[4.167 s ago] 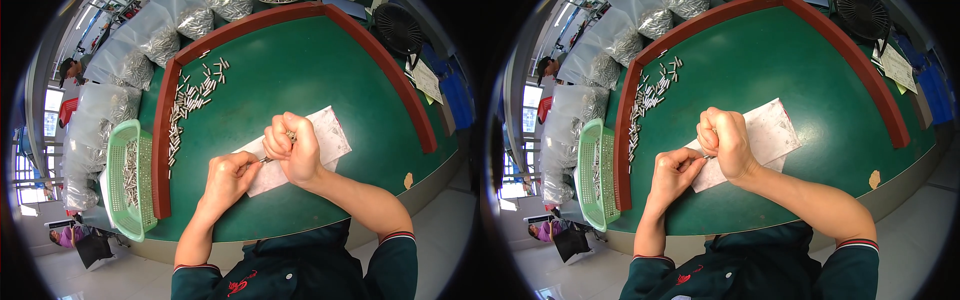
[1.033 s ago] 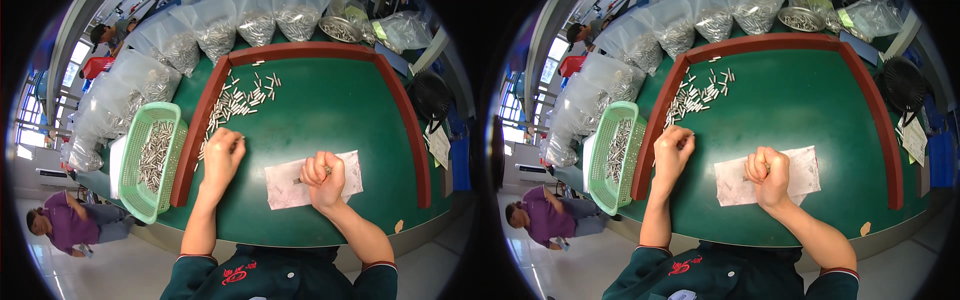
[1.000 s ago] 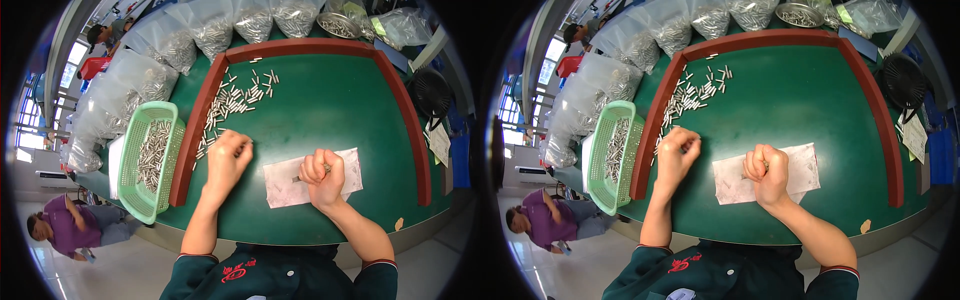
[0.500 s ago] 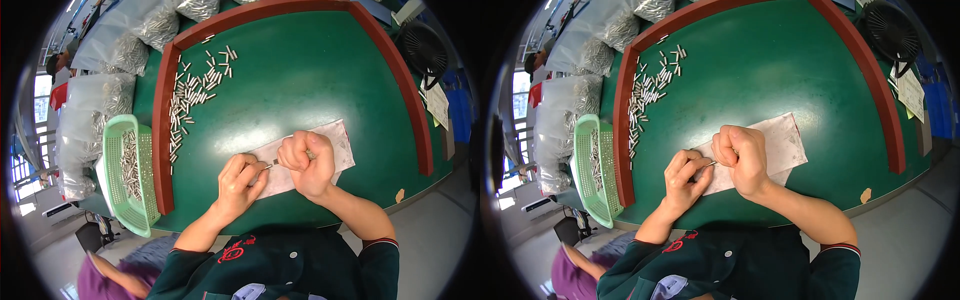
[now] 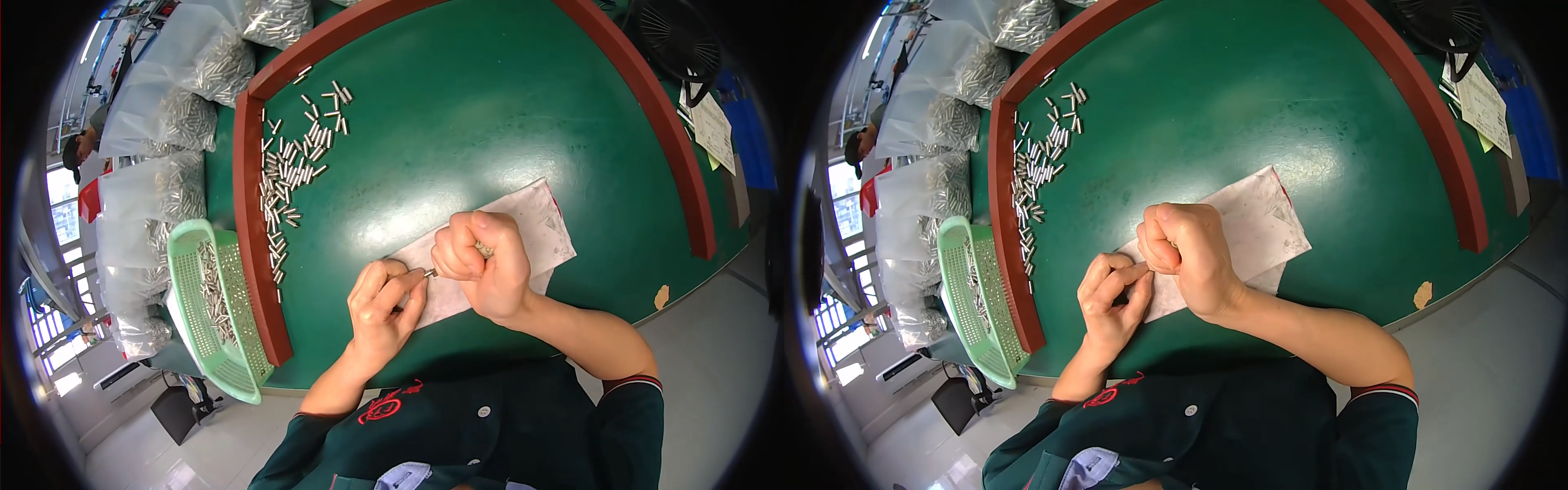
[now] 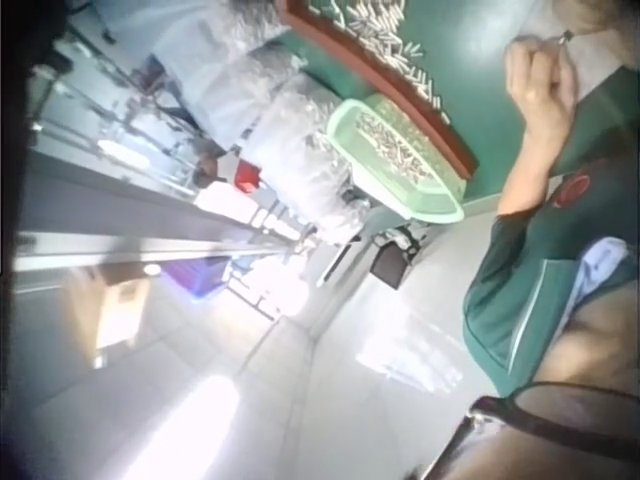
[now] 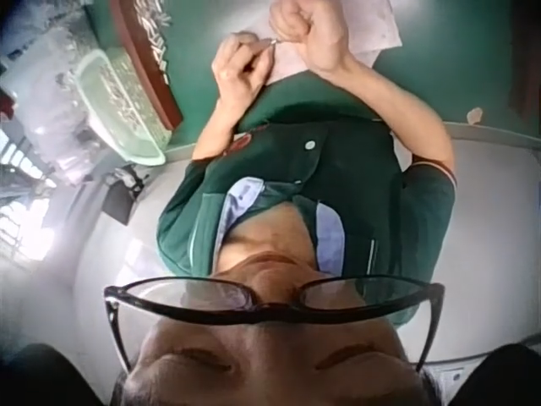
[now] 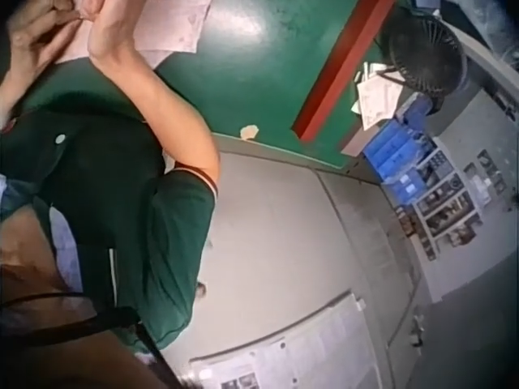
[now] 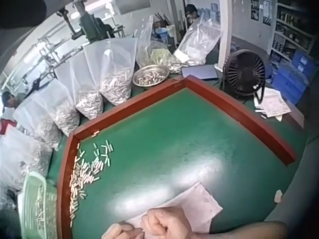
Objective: Assembling small metal components using a manual hand tool at a manufacturing workstation.
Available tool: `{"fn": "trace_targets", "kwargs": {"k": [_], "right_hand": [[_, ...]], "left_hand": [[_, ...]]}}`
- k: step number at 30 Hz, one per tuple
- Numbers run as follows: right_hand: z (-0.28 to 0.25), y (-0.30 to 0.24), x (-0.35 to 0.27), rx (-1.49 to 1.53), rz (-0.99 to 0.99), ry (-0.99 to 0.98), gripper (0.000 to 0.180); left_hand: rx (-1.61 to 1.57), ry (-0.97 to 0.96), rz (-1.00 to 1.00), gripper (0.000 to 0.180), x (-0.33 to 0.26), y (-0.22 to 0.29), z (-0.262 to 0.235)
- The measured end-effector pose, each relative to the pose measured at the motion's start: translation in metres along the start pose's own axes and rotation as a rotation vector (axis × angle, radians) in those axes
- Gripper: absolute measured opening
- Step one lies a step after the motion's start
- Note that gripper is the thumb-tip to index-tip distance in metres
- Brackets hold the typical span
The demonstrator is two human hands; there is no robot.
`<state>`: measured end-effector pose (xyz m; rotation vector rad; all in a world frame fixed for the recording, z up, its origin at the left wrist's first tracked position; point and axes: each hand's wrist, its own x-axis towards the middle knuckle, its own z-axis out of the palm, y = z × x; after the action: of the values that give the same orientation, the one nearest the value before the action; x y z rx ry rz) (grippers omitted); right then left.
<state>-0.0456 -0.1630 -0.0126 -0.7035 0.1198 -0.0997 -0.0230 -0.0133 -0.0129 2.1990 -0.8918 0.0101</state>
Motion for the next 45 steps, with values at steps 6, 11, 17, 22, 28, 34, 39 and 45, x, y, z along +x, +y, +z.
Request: {"fn": "trace_targets", "kwargs": {"k": [6,11,17,22,28,34,39,45], "right_hand": [[0.000,0.000,-0.002,0.003,0.026,0.005,0.042],[0.002,0.001,-0.001,-0.004,0.017,0.001,0.042],[0.004,0.003,-0.004,-0.058,-0.012,-0.011,0.041],[0.011,0.005,-0.006,-0.206,-0.082,-0.032,0.039],[0.011,0.009,-0.009,-0.330,-0.152,-0.103,0.039],[0.011,0.005,-0.009,-0.302,-0.120,-0.060,0.038],[0.008,0.003,-0.008,-0.177,-0.051,-0.062,0.037],[0.013,0.001,-0.008,-0.114,-0.006,-0.059,0.037]], "left_hand": [[-0.004,0.003,0.009,0.017,-0.001,-0.001,0.001],[-0.008,0.005,0.008,0.017,-0.001,-0.001,0.000],[-0.029,-0.007,-0.009,0.016,-0.001,0.001,-0.001],[-0.049,-0.014,0.004,0.014,-0.001,0.000,-0.001],[-0.050,-0.059,-0.032,0.011,-0.001,0.002,-0.004],[-0.047,-0.040,-0.029,0.011,0.000,0.004,-0.010],[-1.145,-0.116,-0.665,0.016,-0.001,-0.001,-0.025],[-1.483,-0.150,-0.761,0.013,0.007,-0.003,-0.036]]}}
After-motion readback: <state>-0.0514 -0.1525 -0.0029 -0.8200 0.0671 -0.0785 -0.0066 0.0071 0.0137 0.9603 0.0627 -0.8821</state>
